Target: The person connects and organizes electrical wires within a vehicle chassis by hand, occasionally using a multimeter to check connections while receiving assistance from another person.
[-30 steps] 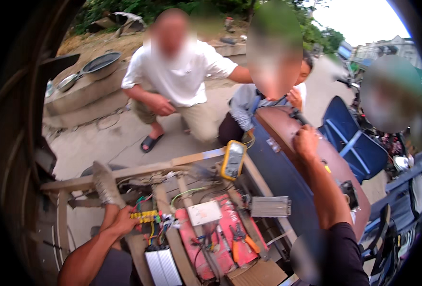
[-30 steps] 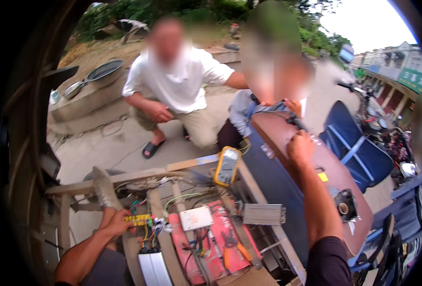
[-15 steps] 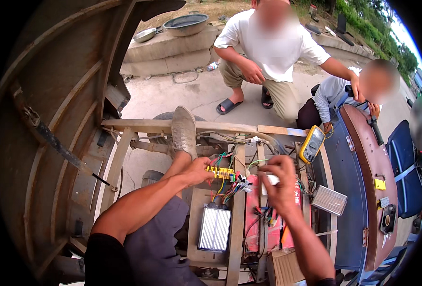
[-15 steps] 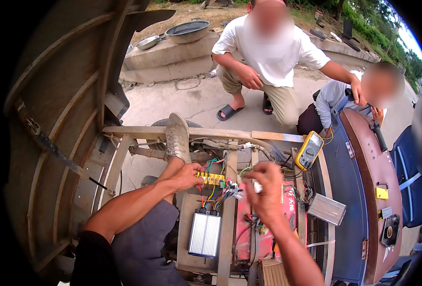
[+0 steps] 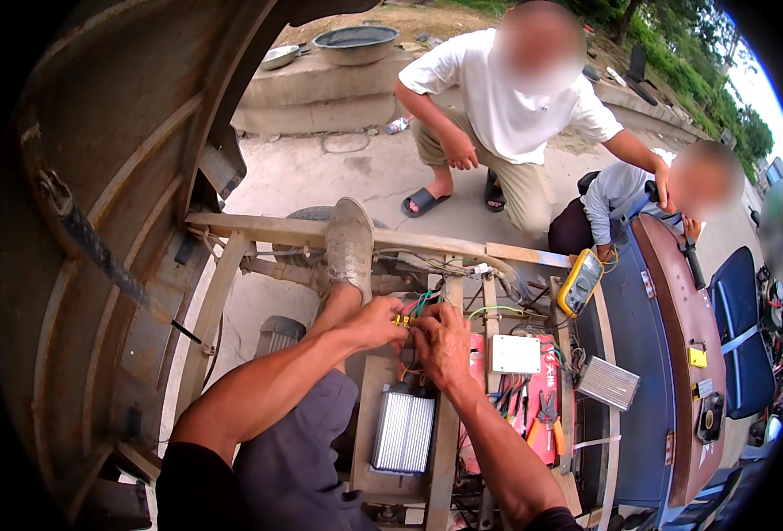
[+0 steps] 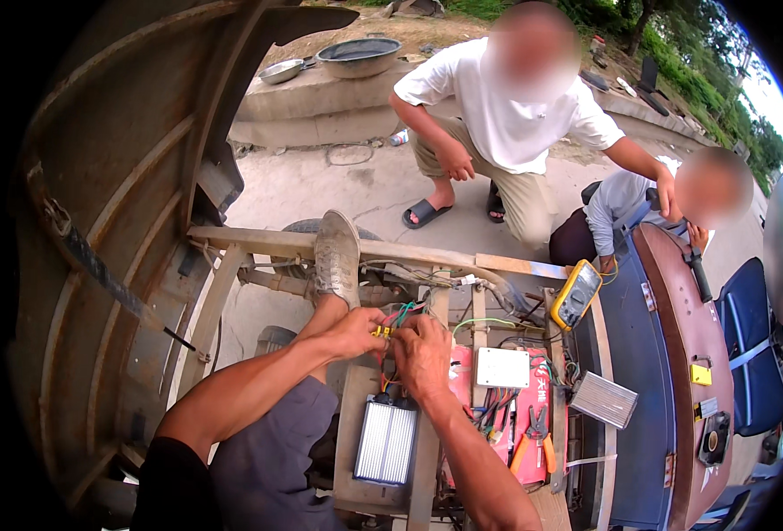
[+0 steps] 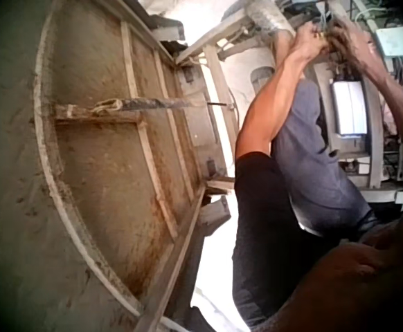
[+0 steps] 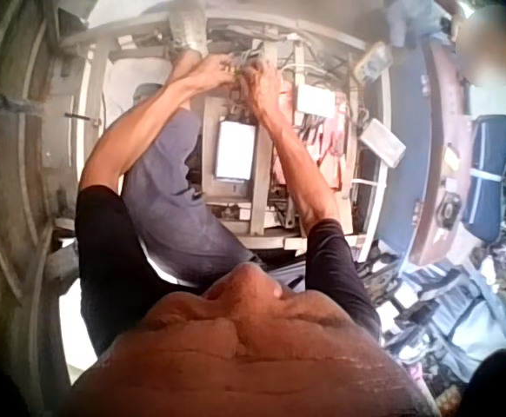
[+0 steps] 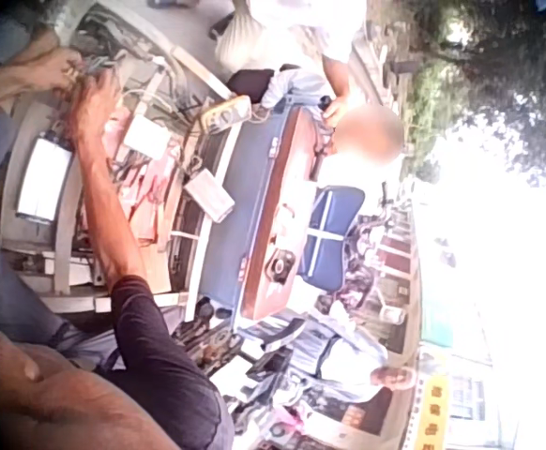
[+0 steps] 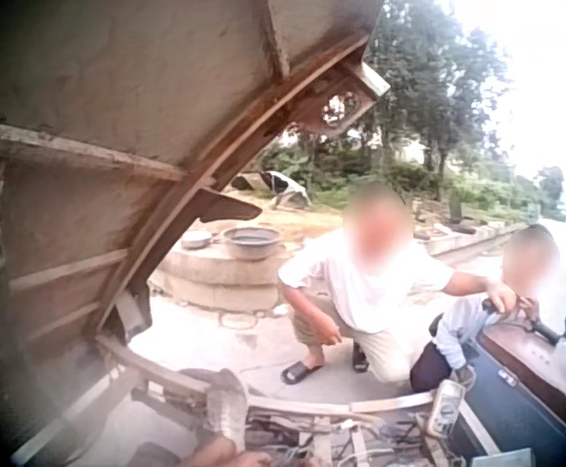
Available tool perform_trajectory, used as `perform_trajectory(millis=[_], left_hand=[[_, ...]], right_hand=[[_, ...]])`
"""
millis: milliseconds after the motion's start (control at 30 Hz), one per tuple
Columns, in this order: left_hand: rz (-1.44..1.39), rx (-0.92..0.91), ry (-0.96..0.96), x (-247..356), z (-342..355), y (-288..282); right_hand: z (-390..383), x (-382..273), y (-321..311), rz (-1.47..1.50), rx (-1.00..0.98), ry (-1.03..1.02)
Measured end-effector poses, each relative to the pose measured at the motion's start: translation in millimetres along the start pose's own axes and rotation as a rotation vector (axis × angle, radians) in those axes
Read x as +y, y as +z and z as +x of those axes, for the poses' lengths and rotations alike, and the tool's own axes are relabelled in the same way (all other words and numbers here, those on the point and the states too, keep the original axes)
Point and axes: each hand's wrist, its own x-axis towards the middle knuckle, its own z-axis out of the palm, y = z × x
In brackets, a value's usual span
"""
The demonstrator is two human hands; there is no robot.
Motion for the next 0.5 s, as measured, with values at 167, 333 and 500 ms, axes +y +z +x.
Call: perform_trajectory(millis=[167, 333, 500], left_hand=[[-0.011, -0.005, 0.004, 1.0, -0.8, 0.3], [0.050, -0.001, -0.009, 3.3, -1.4, -0.7], [0.024, 0.012, 0.010, 2.3, -3.2, -0.7]], right_hand=[[1.9, -1.0, 1.0, -0.013, 0.003, -0.034], [2.8, -1.1, 1.0, -0.033, 0.027, -0.130], [3.5, -3.8, -0.7, -0.061, -0.002, -0.185]])
